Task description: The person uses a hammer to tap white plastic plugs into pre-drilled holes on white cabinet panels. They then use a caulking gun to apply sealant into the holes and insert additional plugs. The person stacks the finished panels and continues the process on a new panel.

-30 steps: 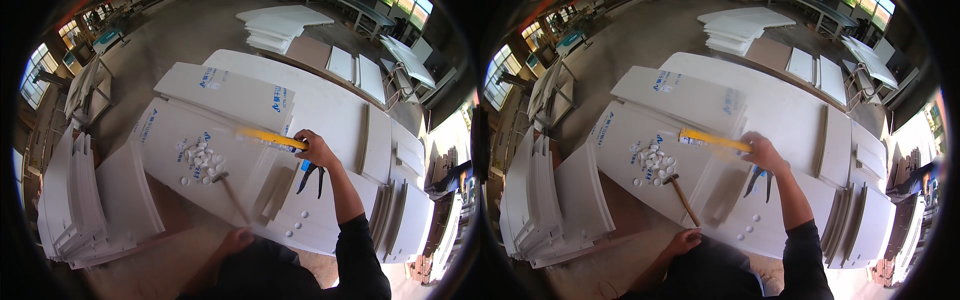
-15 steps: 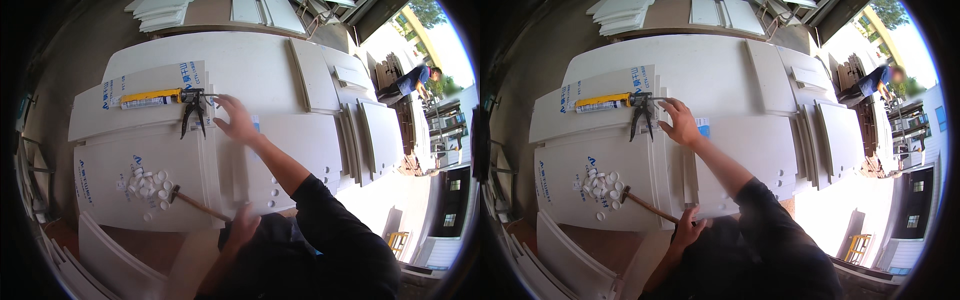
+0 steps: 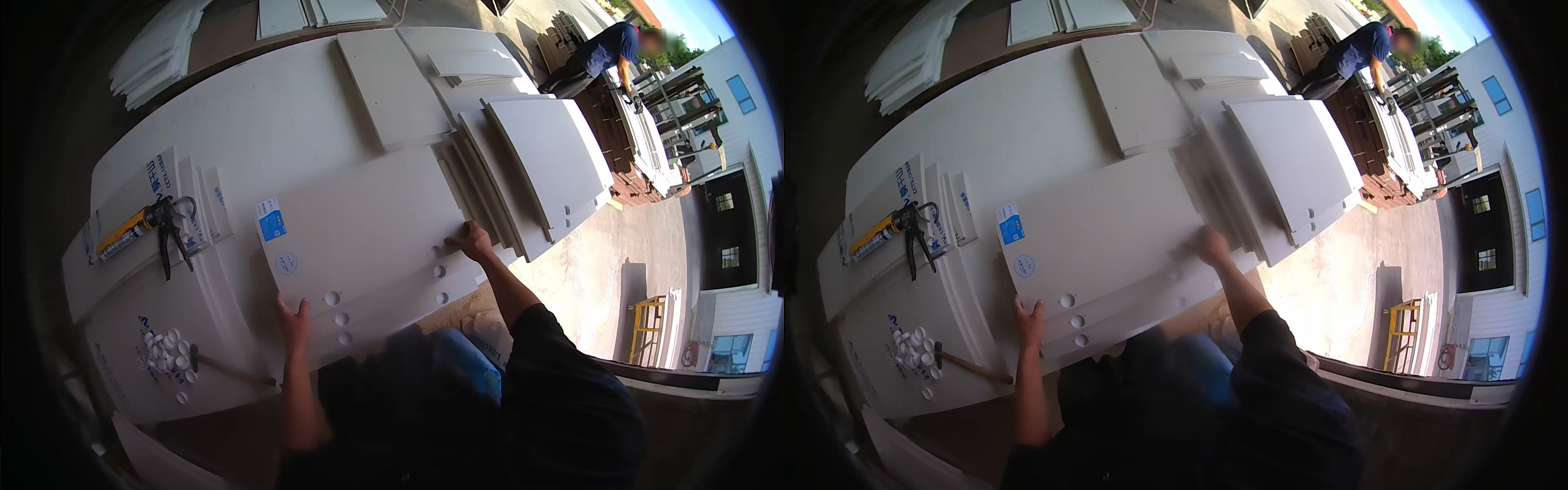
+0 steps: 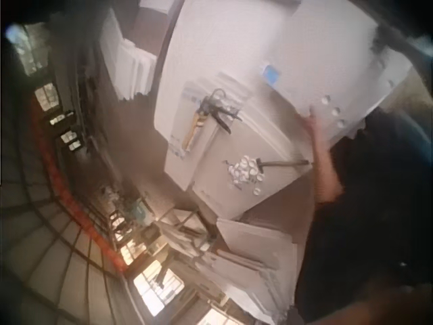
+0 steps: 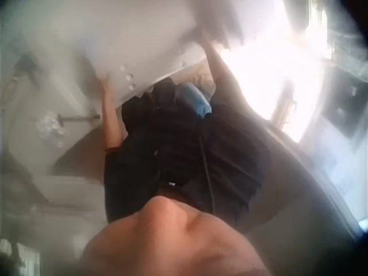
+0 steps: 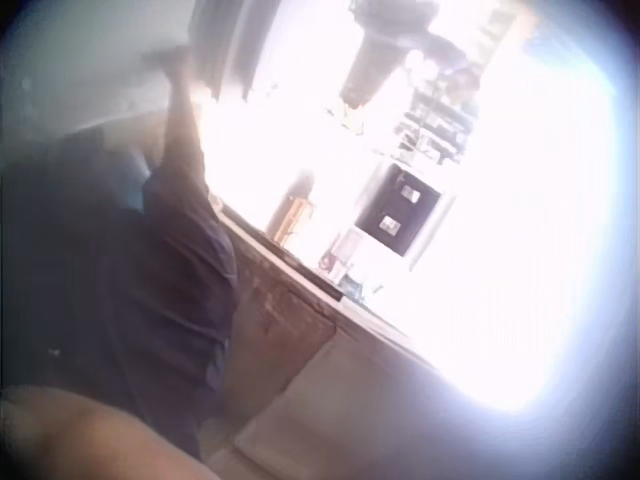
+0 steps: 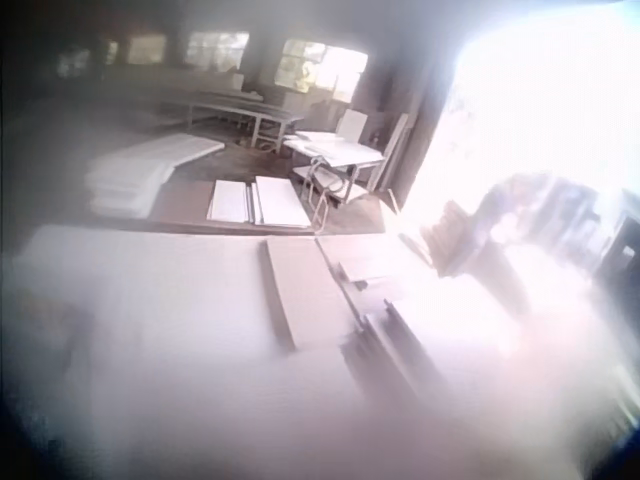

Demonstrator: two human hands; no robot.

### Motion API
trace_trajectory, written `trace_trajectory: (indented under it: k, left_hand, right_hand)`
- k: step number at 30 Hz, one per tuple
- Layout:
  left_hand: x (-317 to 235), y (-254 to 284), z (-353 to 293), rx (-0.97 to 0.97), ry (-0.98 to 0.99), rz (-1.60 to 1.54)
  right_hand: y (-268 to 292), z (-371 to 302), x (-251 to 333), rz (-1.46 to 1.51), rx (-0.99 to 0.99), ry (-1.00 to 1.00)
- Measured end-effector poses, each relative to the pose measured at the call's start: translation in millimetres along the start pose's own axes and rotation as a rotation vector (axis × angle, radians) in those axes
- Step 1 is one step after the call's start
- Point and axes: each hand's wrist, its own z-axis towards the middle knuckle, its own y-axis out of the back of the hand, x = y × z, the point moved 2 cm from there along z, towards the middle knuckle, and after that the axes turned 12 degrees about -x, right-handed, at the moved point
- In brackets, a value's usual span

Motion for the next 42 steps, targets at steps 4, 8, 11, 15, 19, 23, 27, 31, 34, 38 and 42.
trace_trajectory:
  k: [4, 8, 11, 15, 19, 23, 27, 31, 34, 38, 42]
  left_hand:
    - [25, 11, -1, -0.097, 0.042, -0.092]
    - [21, 15, -12, -0.112, 0.2, -0.105]
    - [-28, 13, -39, -0.087, 0.309, -0.247]
    - [-34, 13, -65, -0.04, 0.314, -0.406]
    - [-77, -34, -44, 0.112, 0.368, -0.371]
    - [-97, -55, -28, 0.224, 0.387, -0.339]
    - [-110, -65, -19, 0.311, 0.408, -0.313]
    - [-117, -75, -10, 0.381, 0.424, -0.307]
    - [-121, -89, -4, 0.446, 0.434, -0.292]
    - [-112, -66, 2, 0.448, 0.456, -0.308]
    - [-87, -46, -1, 0.479, 0.496, -0.332]
  right_hand:
    - [-26, -24, -16, 0.021, -0.064, 0.079]
    - [-13, -41, -17, 0.158, -0.031, 0.083]
    - [-1, -47, -16, 0.188, 0.08, -0.097]
    - [0, -45, -4, 0.206, 0.083, -0.112]
    - [4, -52, -11, 0.145, 0.124, -0.098]
    - [18, -71, -22, 0.14, 0.22, -0.123]
    - [20, -90, -30, 0.056, 0.288, -0.103]
    - [34, -101, -30, 0.075, 0.267, -0.113]
    - [14, -80, -50, 0.062, 0.545, -0.104]
    - [-8, -75, -41, -0.012, 0.473, -0.113]
    - [2, -102, -37, 0.219, 0.219, -0.553]
